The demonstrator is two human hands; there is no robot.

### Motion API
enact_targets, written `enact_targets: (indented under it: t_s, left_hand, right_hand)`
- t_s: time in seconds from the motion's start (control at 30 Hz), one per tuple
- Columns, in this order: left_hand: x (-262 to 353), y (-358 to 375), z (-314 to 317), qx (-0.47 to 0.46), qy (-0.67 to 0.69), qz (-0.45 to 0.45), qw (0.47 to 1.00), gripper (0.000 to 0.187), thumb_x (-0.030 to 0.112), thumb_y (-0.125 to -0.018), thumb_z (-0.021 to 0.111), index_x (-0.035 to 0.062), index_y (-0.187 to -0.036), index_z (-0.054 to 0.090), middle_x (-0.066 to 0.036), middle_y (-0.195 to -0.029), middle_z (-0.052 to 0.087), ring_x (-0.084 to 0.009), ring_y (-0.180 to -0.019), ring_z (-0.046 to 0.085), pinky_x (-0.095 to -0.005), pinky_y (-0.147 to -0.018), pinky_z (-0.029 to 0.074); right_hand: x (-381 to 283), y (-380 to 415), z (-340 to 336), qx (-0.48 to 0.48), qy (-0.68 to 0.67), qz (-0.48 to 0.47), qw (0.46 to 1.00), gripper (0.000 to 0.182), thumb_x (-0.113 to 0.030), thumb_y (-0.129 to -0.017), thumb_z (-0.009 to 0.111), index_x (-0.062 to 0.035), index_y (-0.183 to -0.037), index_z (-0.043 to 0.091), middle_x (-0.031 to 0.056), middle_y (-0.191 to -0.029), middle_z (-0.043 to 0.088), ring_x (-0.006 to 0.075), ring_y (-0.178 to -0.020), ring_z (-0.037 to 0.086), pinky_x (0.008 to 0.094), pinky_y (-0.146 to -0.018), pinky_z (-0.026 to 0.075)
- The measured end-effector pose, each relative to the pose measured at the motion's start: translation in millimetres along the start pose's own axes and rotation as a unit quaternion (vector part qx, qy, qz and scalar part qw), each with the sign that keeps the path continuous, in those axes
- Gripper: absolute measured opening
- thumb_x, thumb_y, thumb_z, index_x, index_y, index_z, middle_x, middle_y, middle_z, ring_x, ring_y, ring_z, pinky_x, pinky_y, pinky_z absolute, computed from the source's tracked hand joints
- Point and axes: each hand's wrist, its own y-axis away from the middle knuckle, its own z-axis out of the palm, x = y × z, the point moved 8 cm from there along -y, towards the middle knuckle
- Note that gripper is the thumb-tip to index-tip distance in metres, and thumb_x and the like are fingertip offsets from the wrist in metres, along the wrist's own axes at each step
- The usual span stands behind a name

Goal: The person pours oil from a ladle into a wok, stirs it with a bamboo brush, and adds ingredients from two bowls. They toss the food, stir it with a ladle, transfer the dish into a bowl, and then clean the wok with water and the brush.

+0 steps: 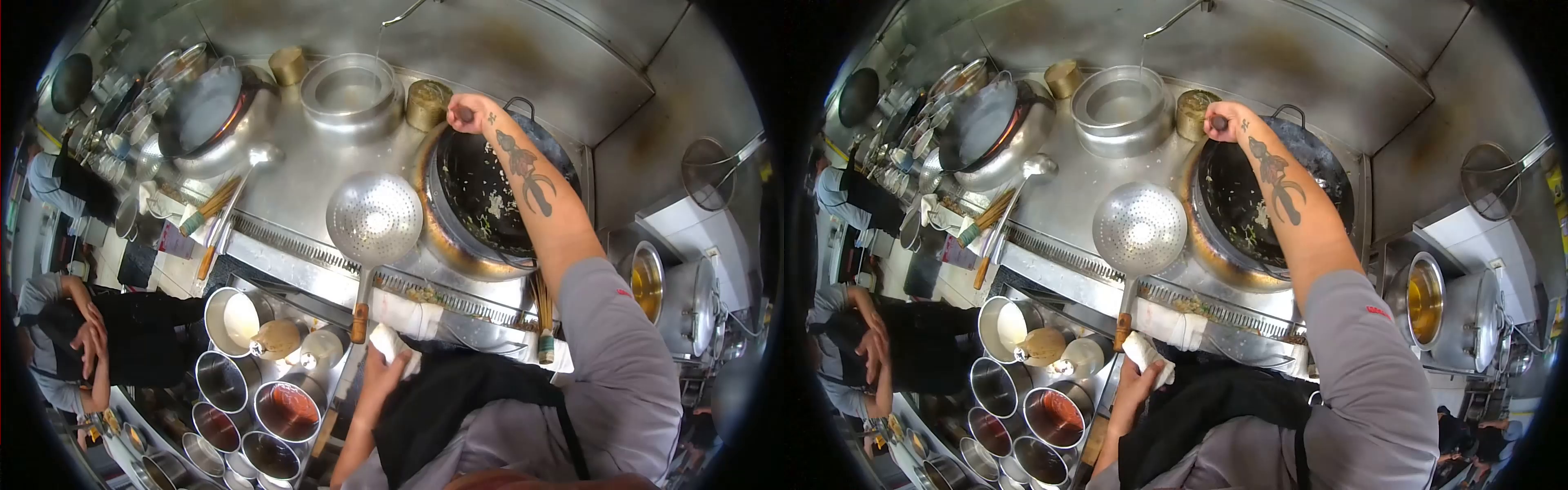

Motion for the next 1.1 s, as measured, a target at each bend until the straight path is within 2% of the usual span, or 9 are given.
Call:
enact_targets:
  t_s: [0.07,0.1,0.17,0.23,0.33,0.5,0.6,0.9,1.1]
  left_hand:
    - [-8.6,-6.8,-0.8,-0.005,0.002,0.007,1.0,0.054,0.018,-0.08,0.07,-0.0019,-0.124,0.046,-0.013,-0.106,0.059,-0.0204,-0.096,0.059,-0.0328,-0.081,0.049]
    - [-12.7,-10.4,-2.6,-0.006,-0.004,0.013,1.0,0.053,0.018,-0.081,0.069,-0.0021,-0.124,0.046,-0.013,-0.107,0.059,-0.0206,-0.097,0.059,-0.0329,-0.081,0.049]
    - [-13.3,-16.3,-3.6,-0.009,-0.006,0.06,0.998,0.046,0.013,-0.087,0.061,0.0034,-0.127,0.04,-0.01,-0.093,0.061,-0.0193,-0.071,0.065,-0.0281,-0.047,0.052]
    - [-9.7,-21.3,-2.5,-0.005,0.003,0.078,0.997,0.048,0.014,-0.086,0.061,0.0036,-0.128,0.041,-0.01,-0.093,0.061,-0.0187,-0.071,0.065,-0.0278,-0.048,0.052]
    - [-6.3,-21.7,1.8,-0.028,0.025,0.049,0.998,0.05,0.013,-0.085,0.063,0.0032,-0.129,0.04,-0.01,-0.095,0.06,-0.0183,-0.073,0.064,-0.0271,-0.048,0.052]
    - [4.3,-33.5,11.8,-0.033,-0.038,0.104,0.993,0.057,0.011,-0.081,0.066,0.0023,-0.131,0.039,-0.01,-0.102,0.058,-0.018,-0.079,0.063,-0.0279,-0.052,0.053]
    - [15.7,-35.5,15.0,-0.015,-0.126,0.189,0.974,0.062,0.011,-0.08,0.067,0.003,-0.134,0.037,-0.011,-0.11,0.057,-0.0184,-0.085,0.062,-0.0286,-0.055,0.053]
    - [12.7,-23.3,2.5,0.025,-0.052,0.086,0.995,0.068,0.013,-0.078,0.069,-0.0012,-0.135,0.034,-0.012,-0.115,0.055,-0.0219,-0.108,0.054,-0.0352,-0.095,0.042]
    - [0.1,-15.5,-14.5,0.092,0.001,0.07,0.993,0.067,0.017,-0.077,0.073,-0.0052,-0.13,0.037,-0.018,-0.116,0.055,-0.0239,-0.107,0.055,-0.0346,-0.095,0.043]
  right_hand:
    - [-8.8,17.1,-14.2,0.085,0.269,-0.057,0.958,0.006,-0.003,-0.078,0.056,-0.0043,-0.074,0.051,0.0068,-0.055,0.052,0.0188,-0.049,0.054,0.031,-0.043,0.042]
    - [-2.4,25.0,-23.9,0.086,0.271,-0.056,0.957,0.006,-0.003,-0.078,0.056,-0.0043,-0.074,0.051,0.0068,-0.055,0.052,0.0188,-0.049,0.054,0.031,-0.043,0.042]
    - [-11.9,48.9,-49.9,0.153,0.417,-0.151,0.883,0.006,-0.006,-0.078,0.057,-0.003,-0.075,0.052,0.0074,-0.055,0.052,0.018,-0.045,0.052,0.0335,-0.041,0.042]
    - [-0.2,94.0,-55.1,0.173,0.416,-0.345,0.823,0.007,-0.008,-0.079,0.057,-0.0019,-0.077,0.054,0.0068,-0.055,0.052,0.017,-0.041,0.051,0.0341,-0.039,0.041]
    - [-8.9,89.6,-101.8,0.241,0.499,-0.283,0.783,0.015,-0.012,-0.077,0.06,0.0033,-0.077,0.057,0.0098,-0.055,0.056,0.02,-0.042,0.056,0.037,-0.041,0.045]
    - [-24.1,74.1,-84.1,0.219,0.487,-0.275,0.8,0.015,-0.011,-0.078,0.059,0.0044,-0.077,0.055,0.0092,-0.056,0.056,0.0183,-0.044,0.057,0.0339,-0.041,0.044]
    - [-13.3,74.7,-46.9,0.163,0.373,-0.265,0.874,0.013,-0.009,-0.081,0.056,0.0015,-0.073,0.057,0.0069,-0.061,0.055,0.0159,-0.044,0.053,0.0312,-0.04,0.042]
    - [-9.0,-18.8,49.5,0.098,0.416,-0.24,0.871,0.014,-0.008,-0.079,0.056,-0.0012,-0.067,0.057,0.0063,-0.056,0.056,0.0154,-0.044,0.052,0.0322,-0.041,0.04]
    - [21.4,-65.0,97.0,0.077,0.469,-0.163,0.865,0.014,-0.006,-0.075,0.055,0.003,-0.065,0.059,0.012,-0.057,0.059,0.0214,-0.048,0.057,0.0344,-0.044,0.043]
